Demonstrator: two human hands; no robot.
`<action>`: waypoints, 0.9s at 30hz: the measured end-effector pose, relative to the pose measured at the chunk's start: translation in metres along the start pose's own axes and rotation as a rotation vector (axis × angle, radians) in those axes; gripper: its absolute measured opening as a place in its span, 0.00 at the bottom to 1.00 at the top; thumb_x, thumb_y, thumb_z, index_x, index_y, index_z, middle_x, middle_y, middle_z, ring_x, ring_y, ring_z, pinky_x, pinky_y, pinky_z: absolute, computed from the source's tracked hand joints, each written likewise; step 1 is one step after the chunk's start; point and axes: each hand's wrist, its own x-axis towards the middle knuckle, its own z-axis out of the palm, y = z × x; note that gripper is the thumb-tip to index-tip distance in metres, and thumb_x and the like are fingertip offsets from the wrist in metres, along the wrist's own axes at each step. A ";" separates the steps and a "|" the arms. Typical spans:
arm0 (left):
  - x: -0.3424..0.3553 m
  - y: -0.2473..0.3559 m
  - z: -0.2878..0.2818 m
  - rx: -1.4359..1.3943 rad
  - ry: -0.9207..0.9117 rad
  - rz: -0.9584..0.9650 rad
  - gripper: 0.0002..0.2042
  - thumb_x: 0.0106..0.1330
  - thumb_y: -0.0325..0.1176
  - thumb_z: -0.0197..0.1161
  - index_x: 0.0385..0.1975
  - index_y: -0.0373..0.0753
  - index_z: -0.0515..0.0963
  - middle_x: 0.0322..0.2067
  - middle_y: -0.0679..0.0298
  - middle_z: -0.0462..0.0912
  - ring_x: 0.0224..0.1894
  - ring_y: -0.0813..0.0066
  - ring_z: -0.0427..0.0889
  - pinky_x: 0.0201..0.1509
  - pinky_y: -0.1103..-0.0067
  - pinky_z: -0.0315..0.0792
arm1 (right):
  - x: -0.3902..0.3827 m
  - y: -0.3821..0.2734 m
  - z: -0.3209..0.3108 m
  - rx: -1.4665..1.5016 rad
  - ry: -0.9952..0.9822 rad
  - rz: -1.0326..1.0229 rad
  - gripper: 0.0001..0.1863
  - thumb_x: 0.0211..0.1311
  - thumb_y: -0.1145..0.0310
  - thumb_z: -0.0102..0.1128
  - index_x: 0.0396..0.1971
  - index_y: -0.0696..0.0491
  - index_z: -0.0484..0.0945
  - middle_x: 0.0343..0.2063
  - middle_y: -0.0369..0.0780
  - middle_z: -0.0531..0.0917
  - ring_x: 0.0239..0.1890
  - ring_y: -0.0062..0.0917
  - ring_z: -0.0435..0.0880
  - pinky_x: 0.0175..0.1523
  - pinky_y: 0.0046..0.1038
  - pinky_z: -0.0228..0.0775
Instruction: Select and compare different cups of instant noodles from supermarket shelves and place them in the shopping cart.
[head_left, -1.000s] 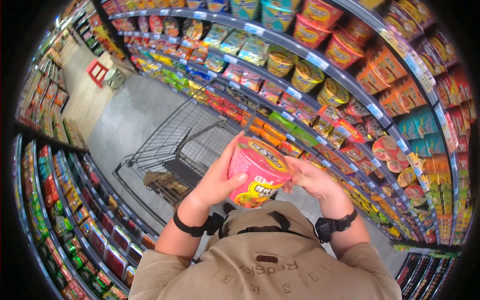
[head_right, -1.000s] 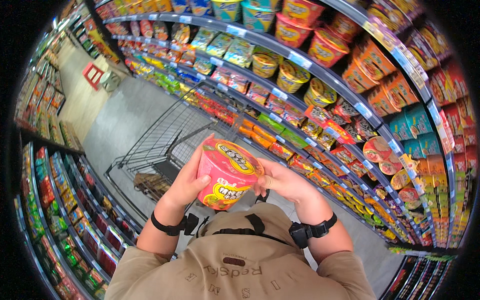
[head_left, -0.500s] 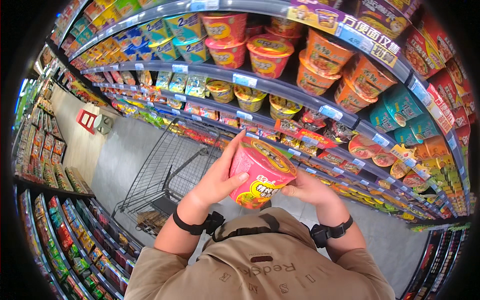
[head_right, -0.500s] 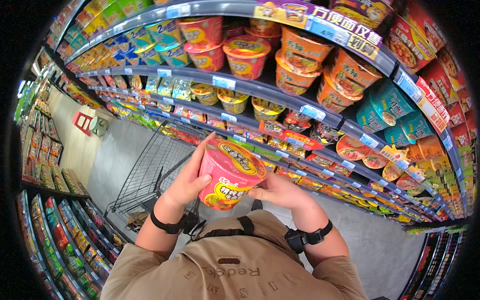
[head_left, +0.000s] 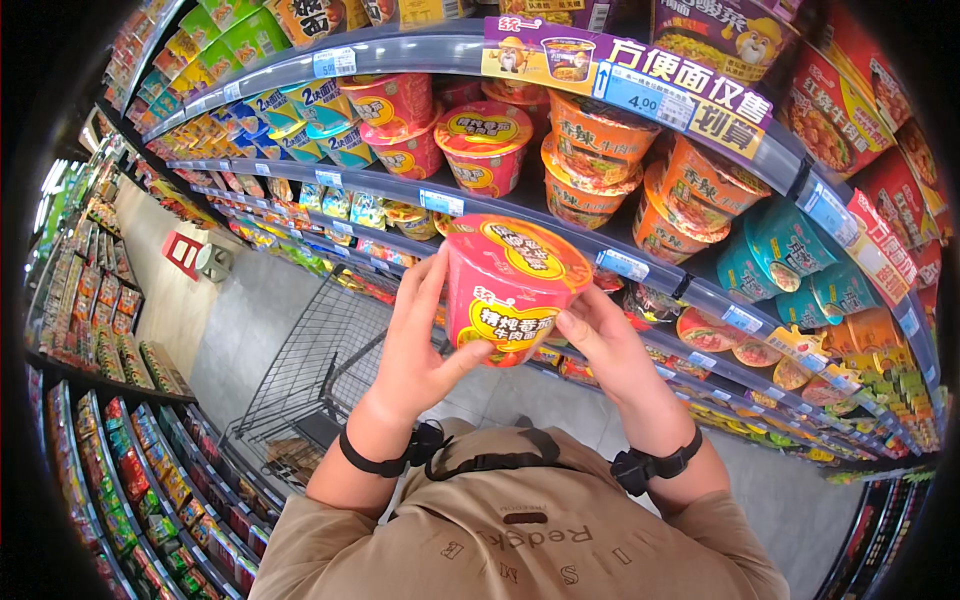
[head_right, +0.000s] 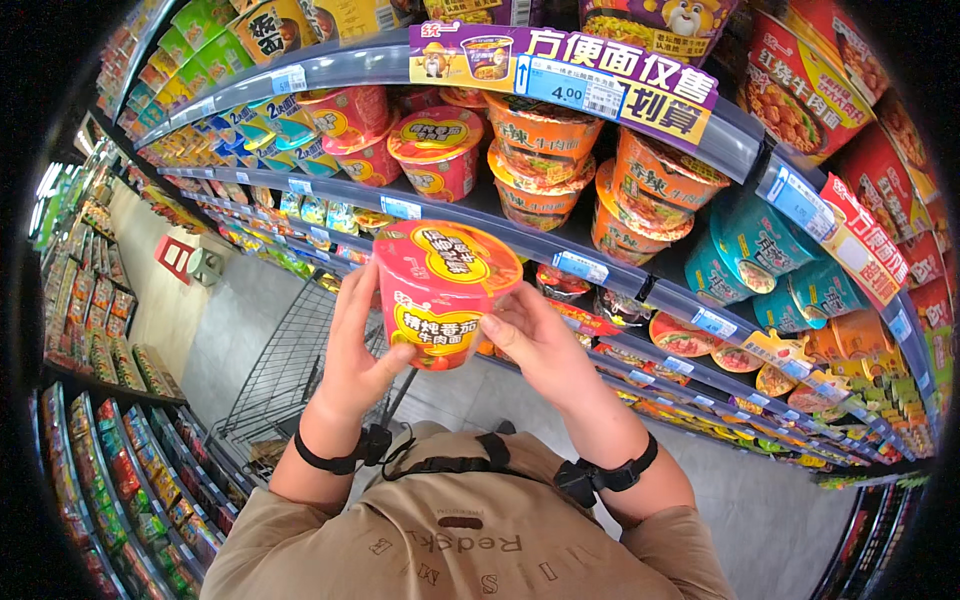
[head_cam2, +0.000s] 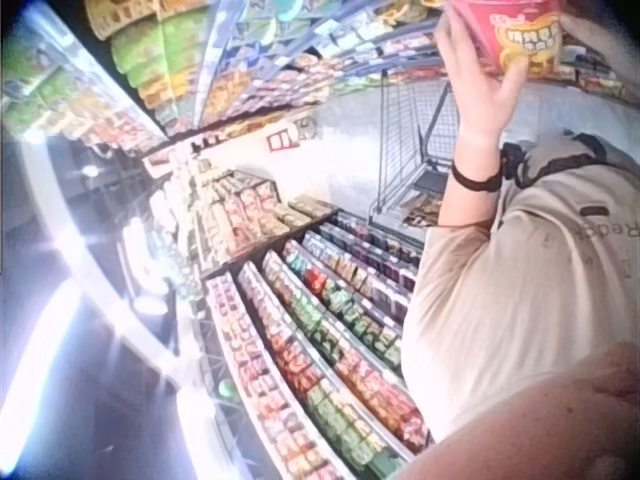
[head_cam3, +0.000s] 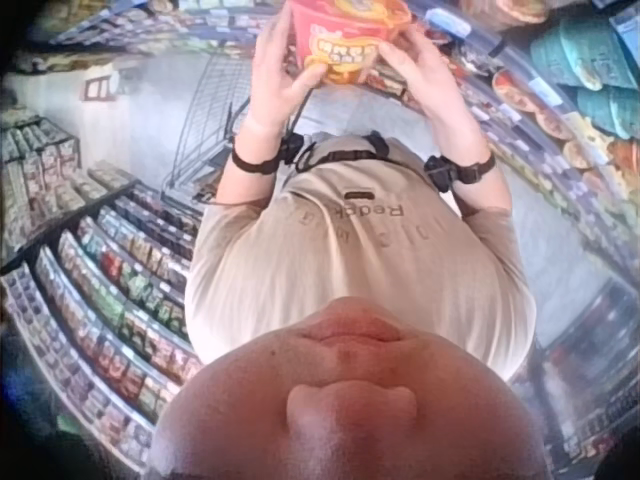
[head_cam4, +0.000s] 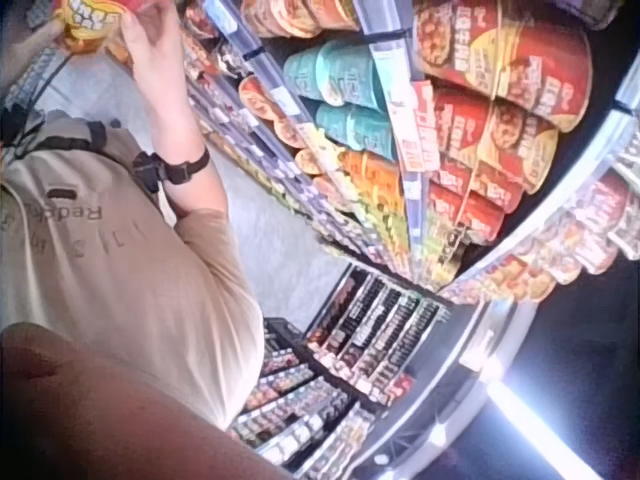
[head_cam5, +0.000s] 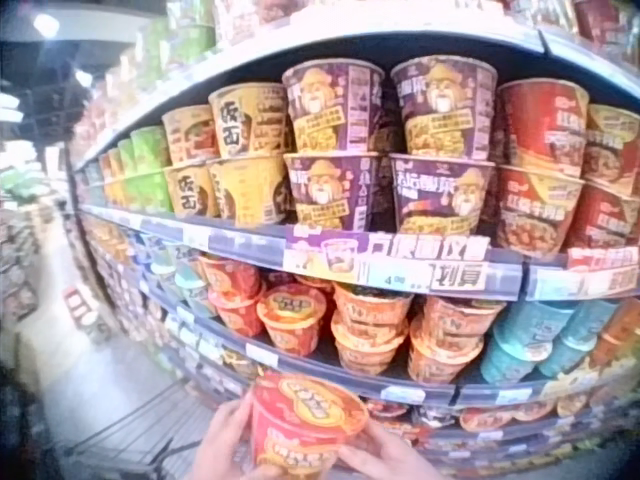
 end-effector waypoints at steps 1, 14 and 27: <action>0.005 0.005 -0.001 0.061 -0.007 0.039 0.49 0.56 0.42 0.78 0.74 0.30 0.57 0.65 0.44 0.67 0.67 0.49 0.70 0.69 0.63 0.67 | 0.005 -0.004 0.001 -0.046 0.013 -0.055 0.29 0.75 0.62 0.61 0.69 0.58 0.63 0.60 0.43 0.77 0.61 0.24 0.77 0.65 0.31 0.69; 0.076 -0.050 -0.021 -0.050 0.180 0.059 0.55 0.50 0.39 0.83 0.74 0.28 0.52 0.68 0.46 0.65 0.68 0.51 0.69 0.71 0.61 0.64 | 0.076 -0.035 0.025 0.036 -0.082 -0.304 0.39 0.70 0.81 0.55 0.76 0.60 0.48 0.76 0.49 0.54 0.80 0.40 0.52 0.79 0.46 0.51; 0.158 -0.122 -0.019 -0.272 0.092 0.105 0.53 0.54 0.33 0.81 0.75 0.28 0.49 0.68 0.47 0.62 0.69 0.56 0.70 0.72 0.64 0.65 | 0.139 -0.028 0.023 -0.150 0.066 -0.354 0.44 0.67 0.79 0.56 0.78 0.60 0.43 0.79 0.50 0.50 0.82 0.38 0.46 0.81 0.43 0.37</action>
